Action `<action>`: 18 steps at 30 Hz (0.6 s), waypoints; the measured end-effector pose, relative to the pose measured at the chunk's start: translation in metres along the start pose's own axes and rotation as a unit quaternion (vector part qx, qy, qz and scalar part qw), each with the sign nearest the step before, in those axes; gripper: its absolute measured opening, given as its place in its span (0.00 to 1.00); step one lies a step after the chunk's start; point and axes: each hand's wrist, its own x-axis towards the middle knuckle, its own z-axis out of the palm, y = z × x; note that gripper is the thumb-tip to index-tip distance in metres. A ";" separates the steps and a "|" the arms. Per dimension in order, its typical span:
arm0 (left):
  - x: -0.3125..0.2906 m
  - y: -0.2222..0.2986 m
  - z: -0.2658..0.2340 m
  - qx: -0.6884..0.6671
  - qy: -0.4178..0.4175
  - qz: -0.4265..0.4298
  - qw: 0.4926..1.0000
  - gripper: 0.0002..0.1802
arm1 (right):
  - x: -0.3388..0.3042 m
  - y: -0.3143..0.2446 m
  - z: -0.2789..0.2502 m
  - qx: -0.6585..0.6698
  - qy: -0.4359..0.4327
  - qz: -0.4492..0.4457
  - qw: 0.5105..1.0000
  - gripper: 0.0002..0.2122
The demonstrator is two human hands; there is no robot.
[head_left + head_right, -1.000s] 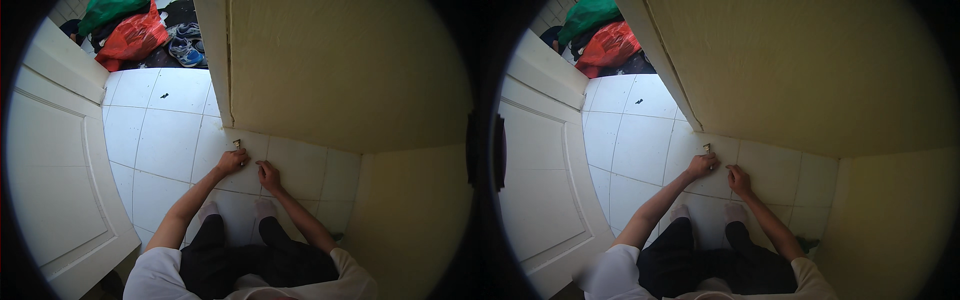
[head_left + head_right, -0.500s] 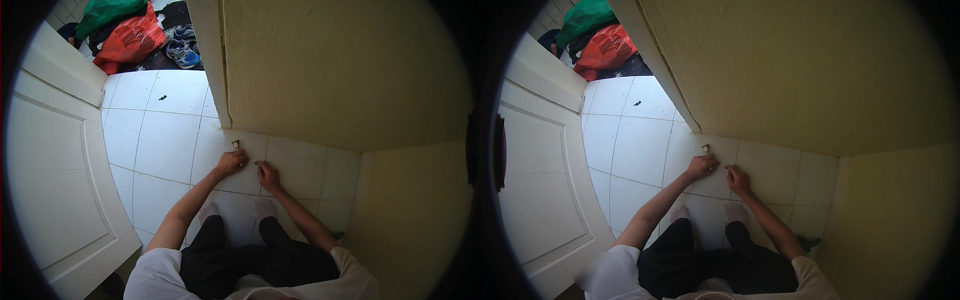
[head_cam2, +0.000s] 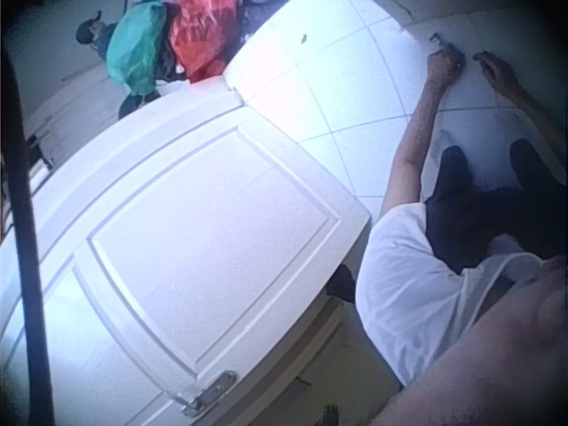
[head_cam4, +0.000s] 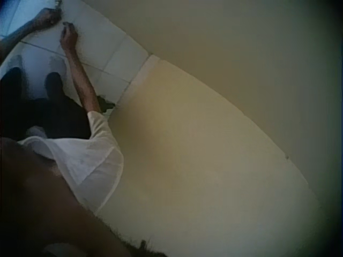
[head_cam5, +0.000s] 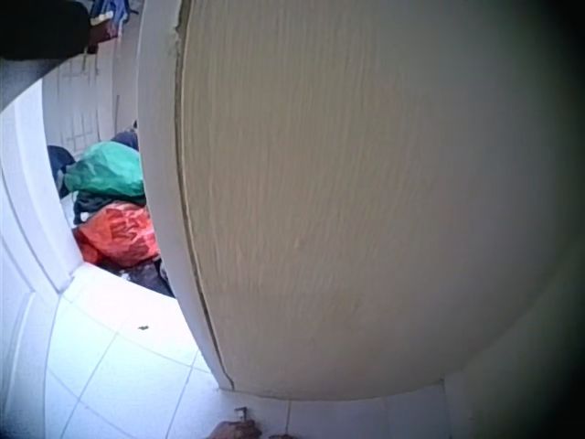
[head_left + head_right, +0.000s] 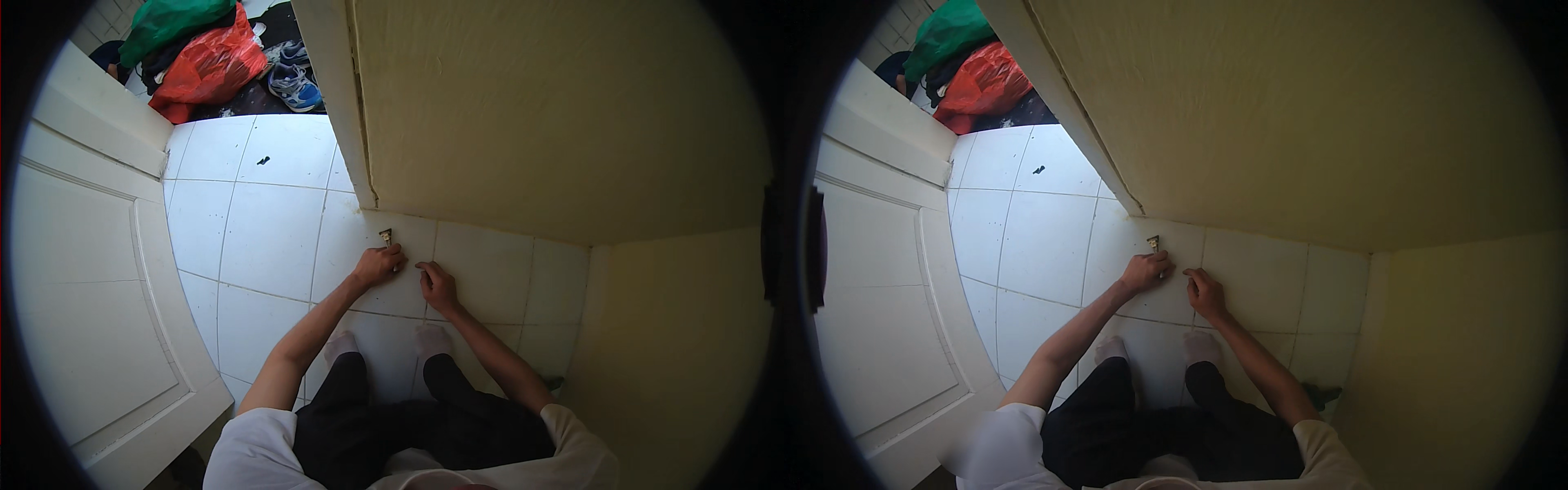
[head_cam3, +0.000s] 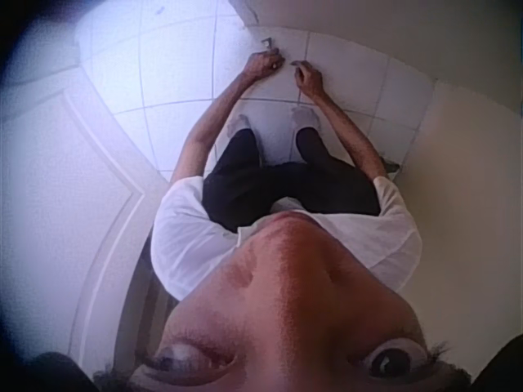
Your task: The person uses a small tool to scrape and clean spots off the floor tiles and the corner edge where the wall meets the floor.
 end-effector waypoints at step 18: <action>0.010 0.059 -0.003 -0.018 -0.202 -0.110 0.973 0.44 | -0.001 -0.006 -0.001 0.342 -0.107 0.392 0.847 0.18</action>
